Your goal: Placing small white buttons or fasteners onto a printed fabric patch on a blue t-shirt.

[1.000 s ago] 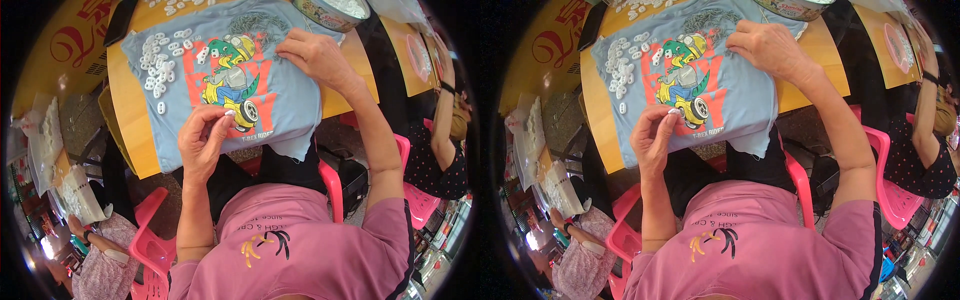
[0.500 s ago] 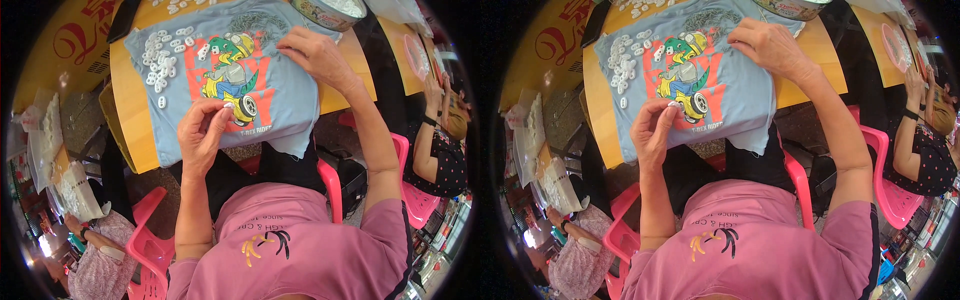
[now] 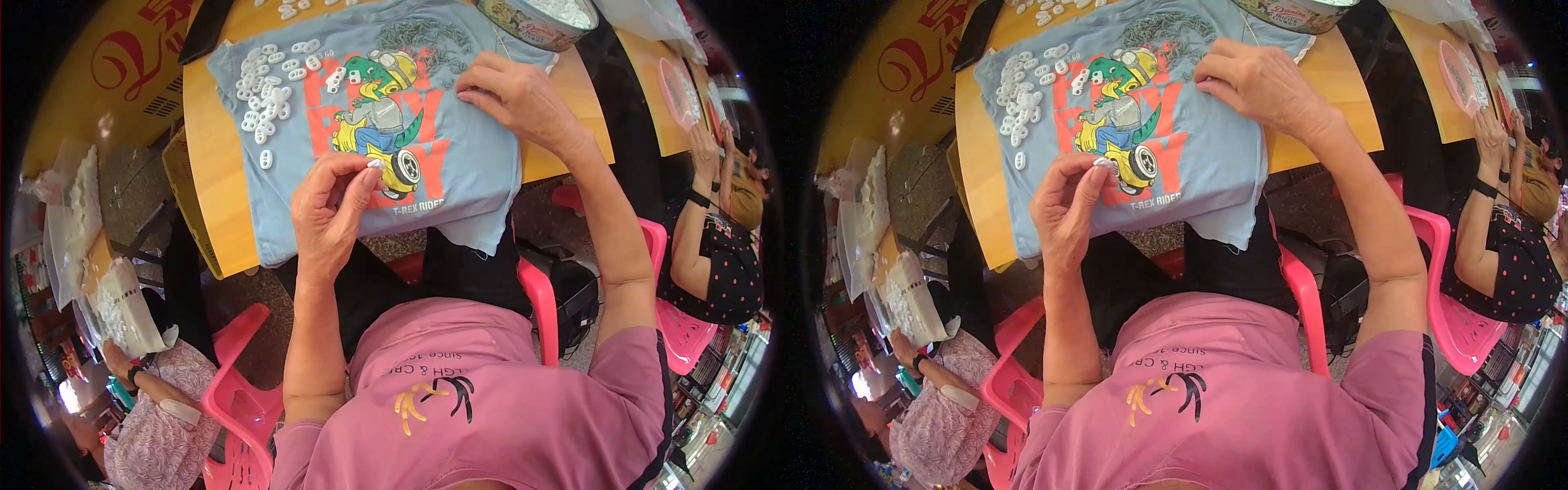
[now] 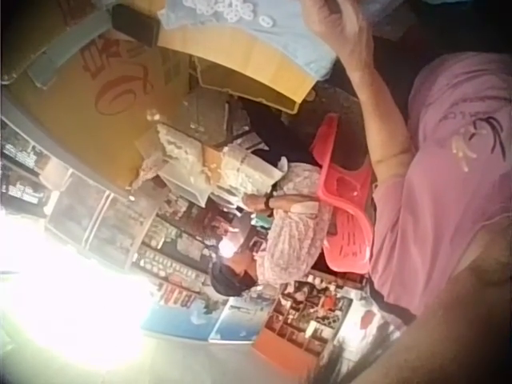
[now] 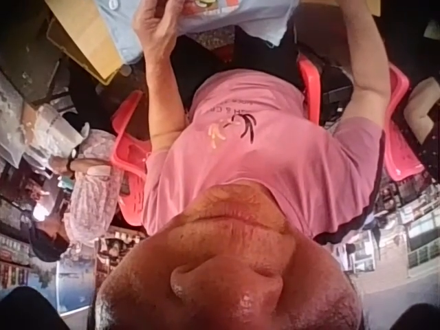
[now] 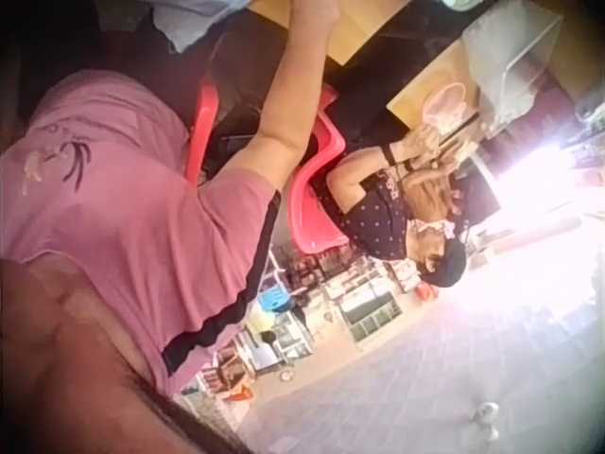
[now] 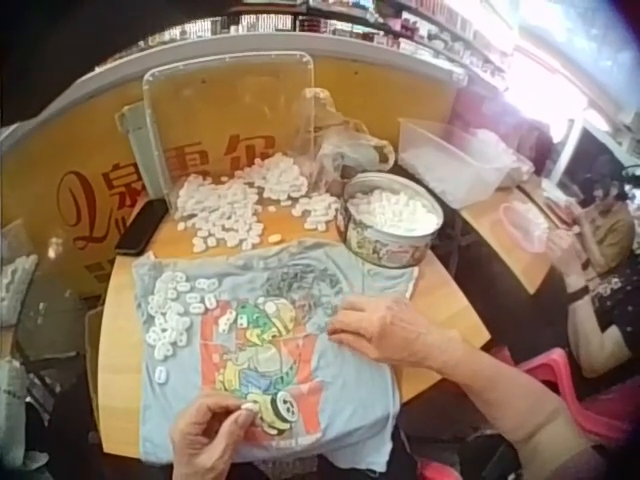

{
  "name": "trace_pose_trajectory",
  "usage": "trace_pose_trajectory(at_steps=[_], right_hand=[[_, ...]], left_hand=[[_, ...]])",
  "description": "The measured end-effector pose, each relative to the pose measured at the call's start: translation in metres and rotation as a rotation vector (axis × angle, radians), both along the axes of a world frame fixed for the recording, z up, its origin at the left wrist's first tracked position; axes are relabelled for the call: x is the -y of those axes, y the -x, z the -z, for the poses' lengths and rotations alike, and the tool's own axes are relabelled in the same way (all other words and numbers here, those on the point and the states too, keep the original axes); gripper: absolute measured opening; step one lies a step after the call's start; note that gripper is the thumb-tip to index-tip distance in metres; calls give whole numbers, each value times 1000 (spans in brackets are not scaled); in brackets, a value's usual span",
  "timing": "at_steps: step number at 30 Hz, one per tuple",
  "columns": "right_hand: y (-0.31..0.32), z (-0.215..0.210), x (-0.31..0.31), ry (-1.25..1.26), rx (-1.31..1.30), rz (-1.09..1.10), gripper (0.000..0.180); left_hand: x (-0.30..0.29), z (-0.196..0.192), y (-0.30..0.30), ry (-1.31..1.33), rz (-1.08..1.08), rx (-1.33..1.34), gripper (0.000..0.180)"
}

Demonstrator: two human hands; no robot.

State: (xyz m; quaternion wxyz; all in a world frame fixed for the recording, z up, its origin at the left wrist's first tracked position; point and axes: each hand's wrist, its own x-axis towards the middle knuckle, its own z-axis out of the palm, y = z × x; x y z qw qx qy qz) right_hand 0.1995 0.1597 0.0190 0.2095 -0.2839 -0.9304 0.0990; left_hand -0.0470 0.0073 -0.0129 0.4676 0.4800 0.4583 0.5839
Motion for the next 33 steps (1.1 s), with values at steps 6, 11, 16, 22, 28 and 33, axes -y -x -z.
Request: trace_pose_trajectory(at_steps=[6,11,16,22,28,33], right_hand=[[5,-1,1,-15,37,62,12],[6,3,-3,-55,51,74,13],[5,0,1,121,-111,98,14],[10,-11,21,1128,-746,267,16],[12,-10,33,1484,-1012,187,18],[16,-15,45,1526,-1100,135,17]], left_hand=[[0,1,1,-7,3,-8,8],[0,1,1,-7,8,-23,8],[0,0,1,-3,6,-16,8],[0,0,1,15,-9,0,8],[-3,-10,3,126,-42,30,13],[-2,-33,-3,98,-90,3,15]])
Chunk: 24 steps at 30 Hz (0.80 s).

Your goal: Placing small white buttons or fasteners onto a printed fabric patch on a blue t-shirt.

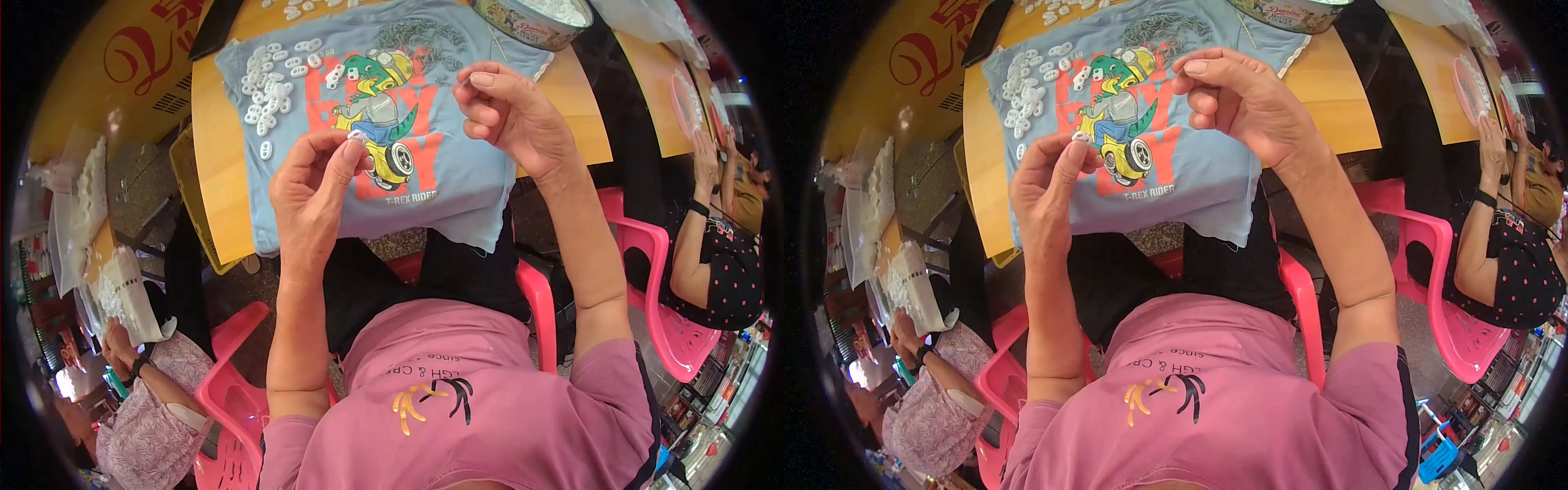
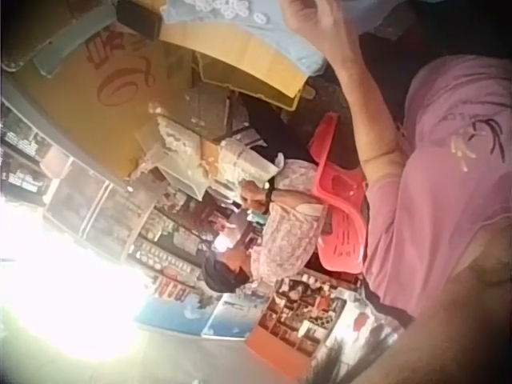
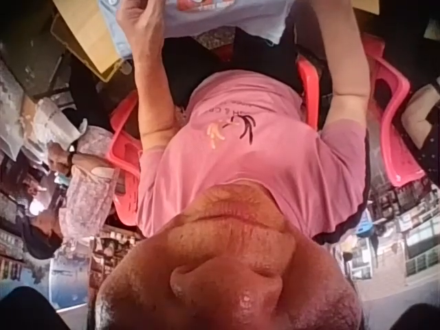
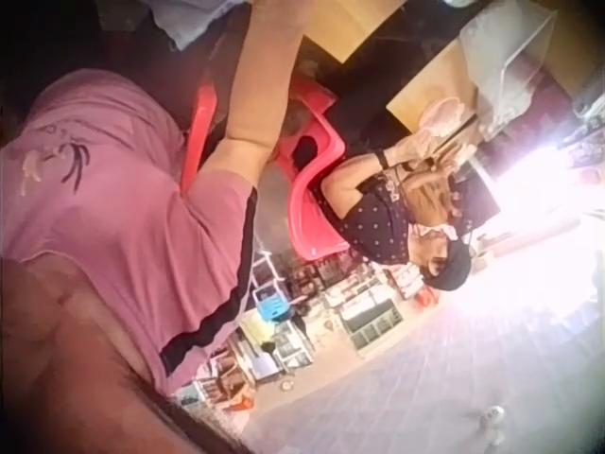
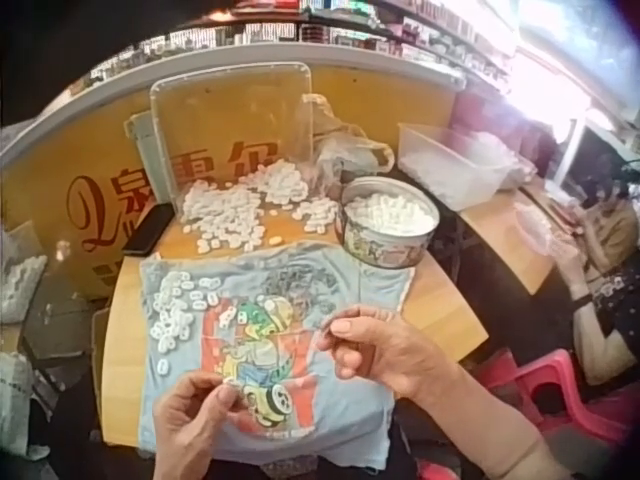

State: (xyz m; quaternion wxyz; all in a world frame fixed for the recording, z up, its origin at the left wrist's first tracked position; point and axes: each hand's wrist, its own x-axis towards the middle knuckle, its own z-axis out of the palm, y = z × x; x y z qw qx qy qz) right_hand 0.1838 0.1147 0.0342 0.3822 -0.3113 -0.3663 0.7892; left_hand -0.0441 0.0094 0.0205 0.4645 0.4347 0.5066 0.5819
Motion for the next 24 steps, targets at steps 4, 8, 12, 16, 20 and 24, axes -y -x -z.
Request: trace_pose_trajectory(at_steps=[4,8,12,16,20,24], right_hand=[[5,-4,9,2,-65,2,17],[12,-8,18,3,-78,-30,18],[15,-10,24,15,-99,-47,19],[18,-12,28,15,-87,-52,18],[17,-12,30,10,-97,-65,19],[18,-11,31,-8,-95,-70,22]], left_hand=[[1,-11,-10,-30,16,30,14],[1,-15,-23,-58,66,58,13],[2,-24,-36,2,106,113,14],[4,-25,-44,-2,108,251,17],[5,-23,-45,-8,117,262,17],[6,-22,-46,-16,99,299,17]])
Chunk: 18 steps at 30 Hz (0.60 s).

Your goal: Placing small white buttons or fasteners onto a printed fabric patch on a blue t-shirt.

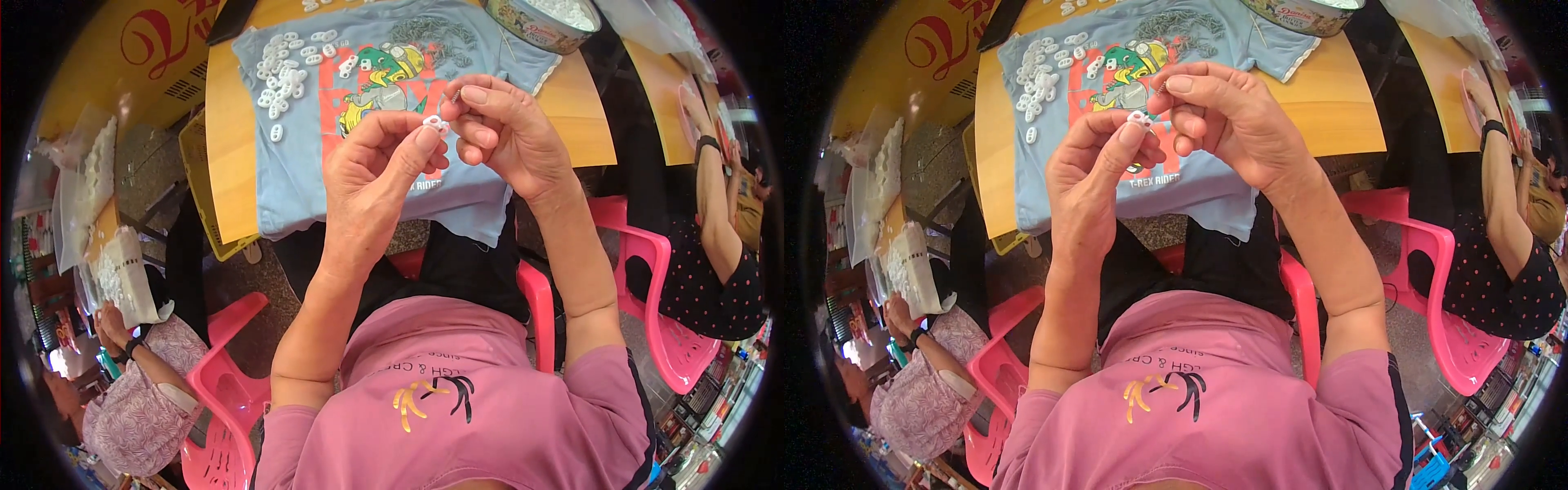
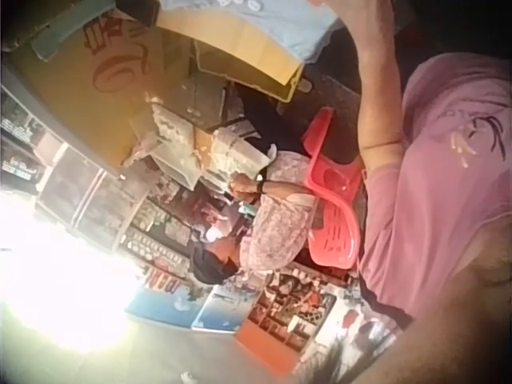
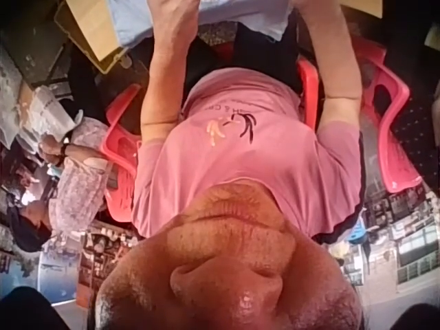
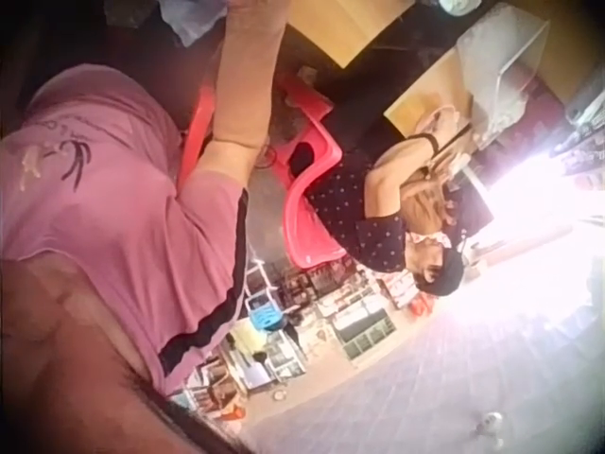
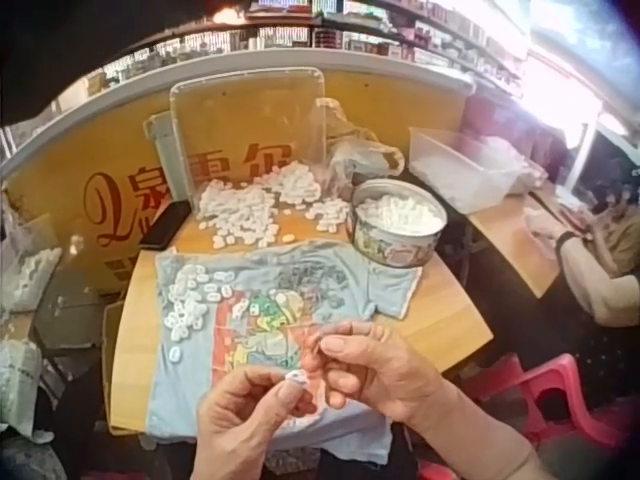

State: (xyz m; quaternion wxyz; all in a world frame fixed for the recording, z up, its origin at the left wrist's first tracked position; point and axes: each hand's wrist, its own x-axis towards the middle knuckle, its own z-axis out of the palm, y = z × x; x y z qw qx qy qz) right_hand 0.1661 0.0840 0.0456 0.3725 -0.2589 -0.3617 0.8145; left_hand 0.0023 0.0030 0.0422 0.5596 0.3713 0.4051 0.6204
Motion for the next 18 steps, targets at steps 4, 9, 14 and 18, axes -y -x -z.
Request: trace_pose_trajectory(at_steps=[4,9,14,18], right_hand=[[0,0,2,3,-17,8,22],[-2,0,1,-23,2,7,20],[4,5,4,-157,104,118,17],[18,9,15,-492,336,282,16]], left_hand=[[-1,3,0,-6,0,-16,17],[-1,4,-1,10,-10,-12,17],[-2,9,-3,15,-19,31,17],[-3,11,-5,22,-36,135,18]])
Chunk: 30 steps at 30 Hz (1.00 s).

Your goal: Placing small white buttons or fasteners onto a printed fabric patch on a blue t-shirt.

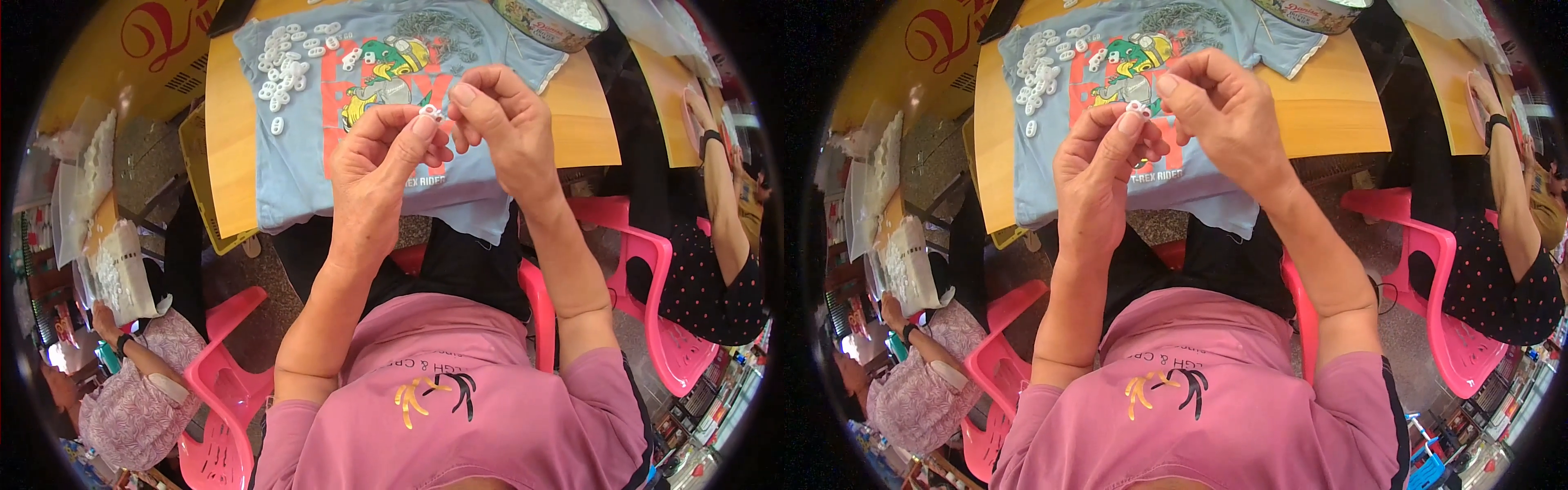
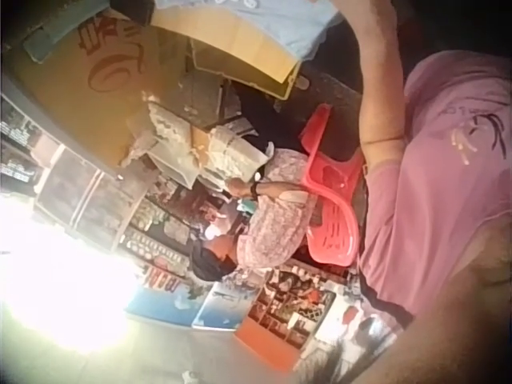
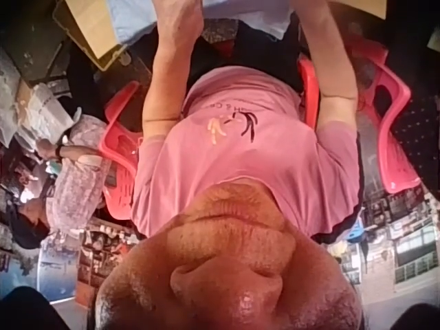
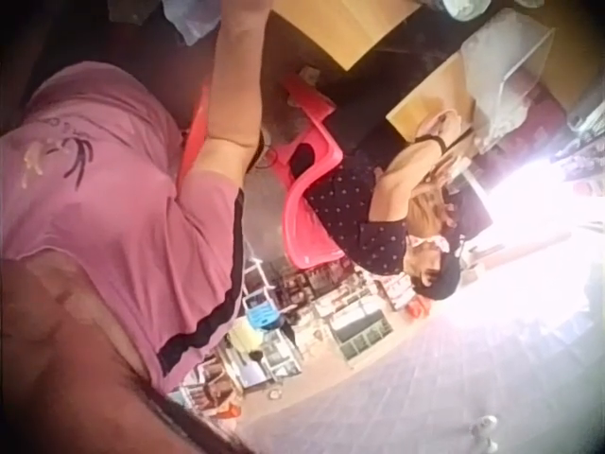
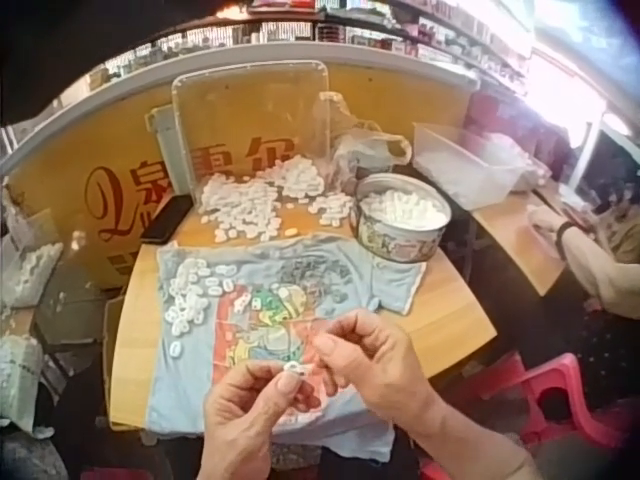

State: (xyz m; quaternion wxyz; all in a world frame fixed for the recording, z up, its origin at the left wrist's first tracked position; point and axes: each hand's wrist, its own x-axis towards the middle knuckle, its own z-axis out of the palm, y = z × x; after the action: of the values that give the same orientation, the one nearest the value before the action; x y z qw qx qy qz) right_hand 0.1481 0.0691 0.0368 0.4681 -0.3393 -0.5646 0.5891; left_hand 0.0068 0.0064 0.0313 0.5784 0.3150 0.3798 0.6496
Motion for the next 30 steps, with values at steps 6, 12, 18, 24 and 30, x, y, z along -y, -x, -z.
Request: trace_pose_trajectory(at_steps=[6,12,18,24,30], right_hand=[[14,8,7,39,-108,-16,16],[19,10,10,197,-266,-73,18],[20,11,11,188,-279,-55,19],[27,10,16,35,-131,49,18],[29,9,20,-50,-96,74,16]], left_hand=[[-1,3,3,-10,-64,15,18],[0,6,4,-31,-94,25,18],[0,6,5,-29,-92,34,18],[-1,9,4,-30,-110,28,17],[0,10,5,-27,-115,27,17]])
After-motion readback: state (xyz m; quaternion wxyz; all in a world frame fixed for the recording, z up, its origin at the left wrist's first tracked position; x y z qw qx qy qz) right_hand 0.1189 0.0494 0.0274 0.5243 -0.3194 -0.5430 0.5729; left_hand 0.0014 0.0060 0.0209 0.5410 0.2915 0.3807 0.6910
